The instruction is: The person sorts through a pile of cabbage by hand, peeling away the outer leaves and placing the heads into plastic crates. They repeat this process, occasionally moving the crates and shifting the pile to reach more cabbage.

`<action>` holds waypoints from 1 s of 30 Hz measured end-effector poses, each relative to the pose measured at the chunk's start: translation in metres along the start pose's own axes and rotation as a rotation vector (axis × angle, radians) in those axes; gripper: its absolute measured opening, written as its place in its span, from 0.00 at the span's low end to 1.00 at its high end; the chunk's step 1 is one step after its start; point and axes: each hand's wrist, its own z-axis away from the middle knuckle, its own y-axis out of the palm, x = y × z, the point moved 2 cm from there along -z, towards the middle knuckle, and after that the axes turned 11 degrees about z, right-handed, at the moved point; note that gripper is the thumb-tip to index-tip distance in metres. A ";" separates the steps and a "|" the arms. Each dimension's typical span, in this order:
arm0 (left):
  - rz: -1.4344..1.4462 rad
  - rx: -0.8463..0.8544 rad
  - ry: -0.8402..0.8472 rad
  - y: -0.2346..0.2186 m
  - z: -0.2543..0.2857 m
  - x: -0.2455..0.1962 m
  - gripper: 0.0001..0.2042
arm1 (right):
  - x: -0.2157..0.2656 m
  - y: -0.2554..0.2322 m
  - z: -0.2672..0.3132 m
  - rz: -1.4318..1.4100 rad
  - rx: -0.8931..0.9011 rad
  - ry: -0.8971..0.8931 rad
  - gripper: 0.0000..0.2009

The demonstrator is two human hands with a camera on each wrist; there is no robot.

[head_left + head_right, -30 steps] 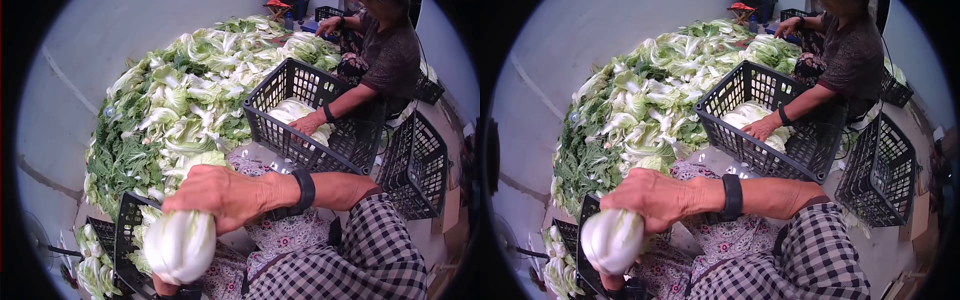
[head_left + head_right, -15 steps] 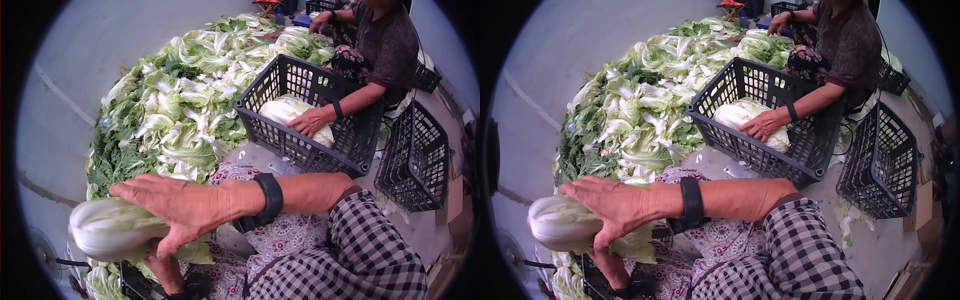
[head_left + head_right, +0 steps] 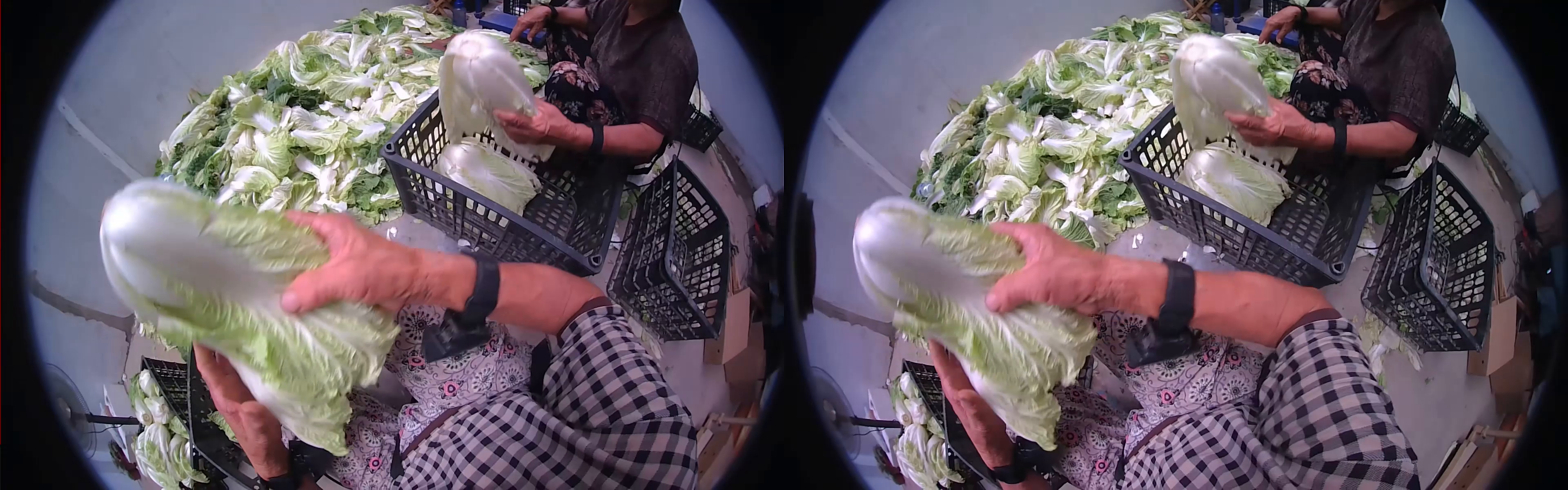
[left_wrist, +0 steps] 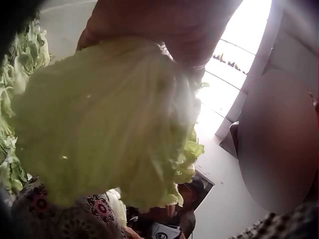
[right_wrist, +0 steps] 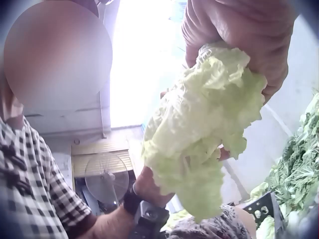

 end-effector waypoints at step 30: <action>-0.722 -0.235 -0.700 -0.263 0.208 0.171 0.20 | -0.020 -0.330 0.146 1.243 -0.541 0.647 0.39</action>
